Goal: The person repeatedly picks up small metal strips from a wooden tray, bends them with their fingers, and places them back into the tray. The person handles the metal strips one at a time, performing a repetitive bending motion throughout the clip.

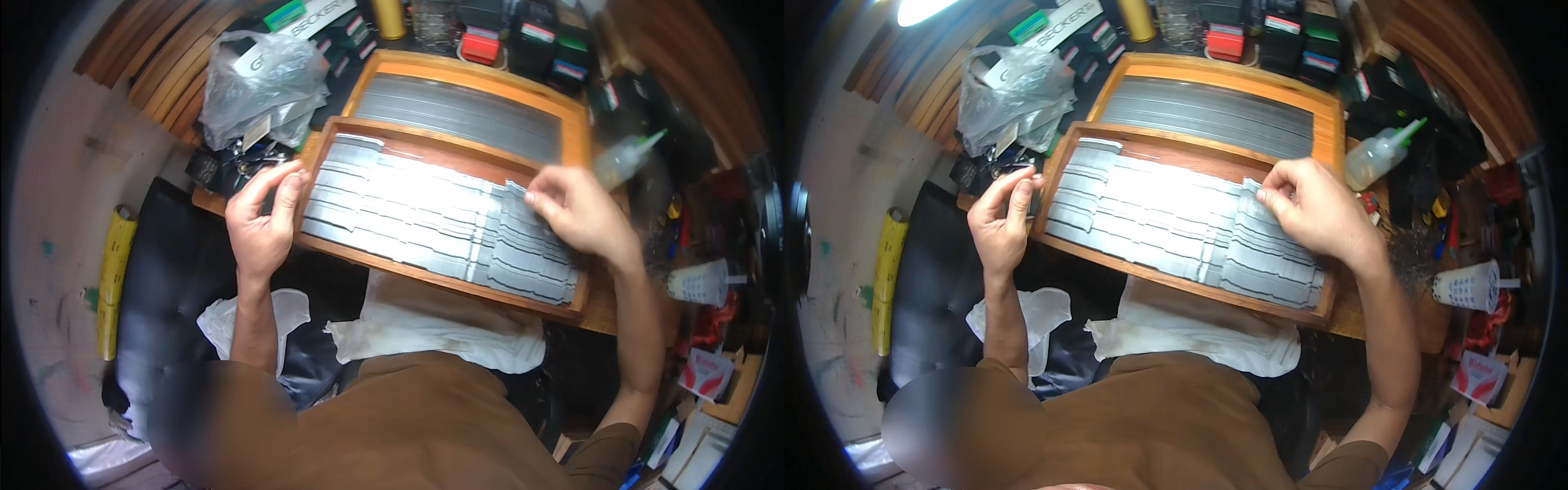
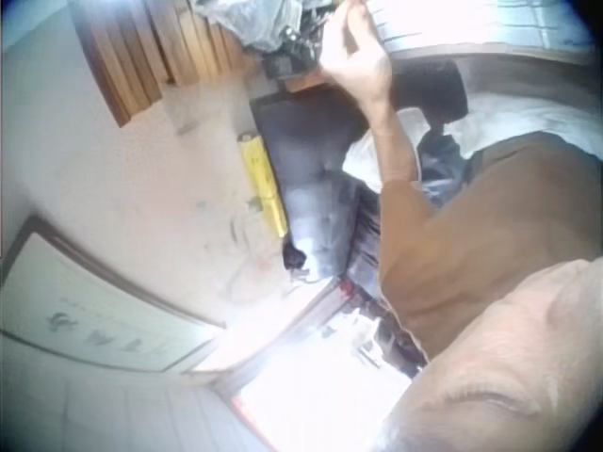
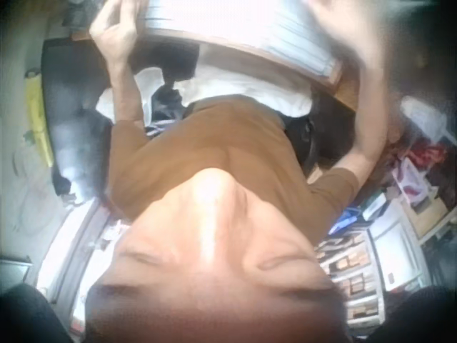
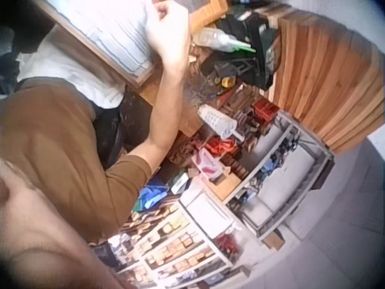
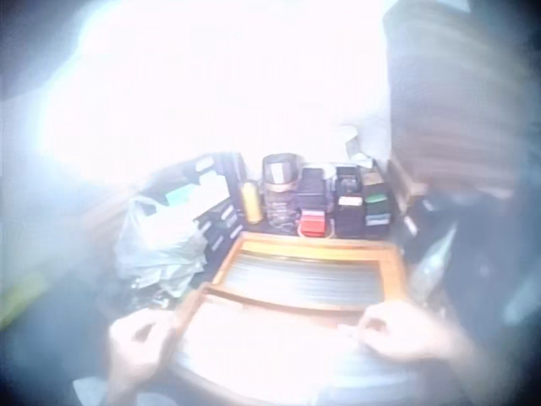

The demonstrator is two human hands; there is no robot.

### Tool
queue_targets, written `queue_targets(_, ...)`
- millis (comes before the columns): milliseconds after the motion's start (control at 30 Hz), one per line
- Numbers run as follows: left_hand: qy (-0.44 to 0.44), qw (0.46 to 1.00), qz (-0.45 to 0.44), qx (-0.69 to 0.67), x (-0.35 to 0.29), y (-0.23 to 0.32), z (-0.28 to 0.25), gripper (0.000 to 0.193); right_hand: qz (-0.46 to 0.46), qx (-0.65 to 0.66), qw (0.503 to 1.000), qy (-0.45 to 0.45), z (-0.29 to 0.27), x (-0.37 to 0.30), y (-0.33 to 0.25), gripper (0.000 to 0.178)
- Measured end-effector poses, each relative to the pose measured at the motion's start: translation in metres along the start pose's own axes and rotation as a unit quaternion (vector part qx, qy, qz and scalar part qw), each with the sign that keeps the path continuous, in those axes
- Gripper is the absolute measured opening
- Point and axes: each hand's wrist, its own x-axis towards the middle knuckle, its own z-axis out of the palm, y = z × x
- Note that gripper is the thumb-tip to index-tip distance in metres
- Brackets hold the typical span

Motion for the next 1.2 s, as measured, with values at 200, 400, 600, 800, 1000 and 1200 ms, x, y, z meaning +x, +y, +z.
queue_targets(200,-0.013,0.98,0.168,0.11,-0.04,-0.021,0.008,0.018,-0.037,-0.096,0.995,-0.011,0.03,0.023,-0.041,0.024)
queue_targets(400,-0.102,0.954,0.264,0.095,-0.047,-0.021,0.027,0.039,-0.091,-0.03,0.995,-0.034,0.073,0.057,-0.069,0.022)
queue_targets(600,-0.122,0.944,0.288,0.107,-0.045,-0.022,0.025,0.043,-0.14,-0.122,0.978,0.091,0.106,0.103,-0.076,0.023)
queue_targets(800,-0.108,0.944,0.293,0.101,-0.05,-0.033,0.027,0.04,-0.145,-0.113,0.979,0.09,0.126,0.129,-0.072,0.025)
queue_targets(1000,-0.089,0.949,0.289,0.092,-0.051,-0.036,0.029,0.032,-0.072,-0.04,0.992,0.092,0.134,0.14,-0.081,0.025)
queue_targets(1200,-0.084,0.956,0.276,0.057,-0.047,-0.035,0.03,0.025,0.002,0.089,0.989,0.114,0.139,0.144,-0.081,0.02)
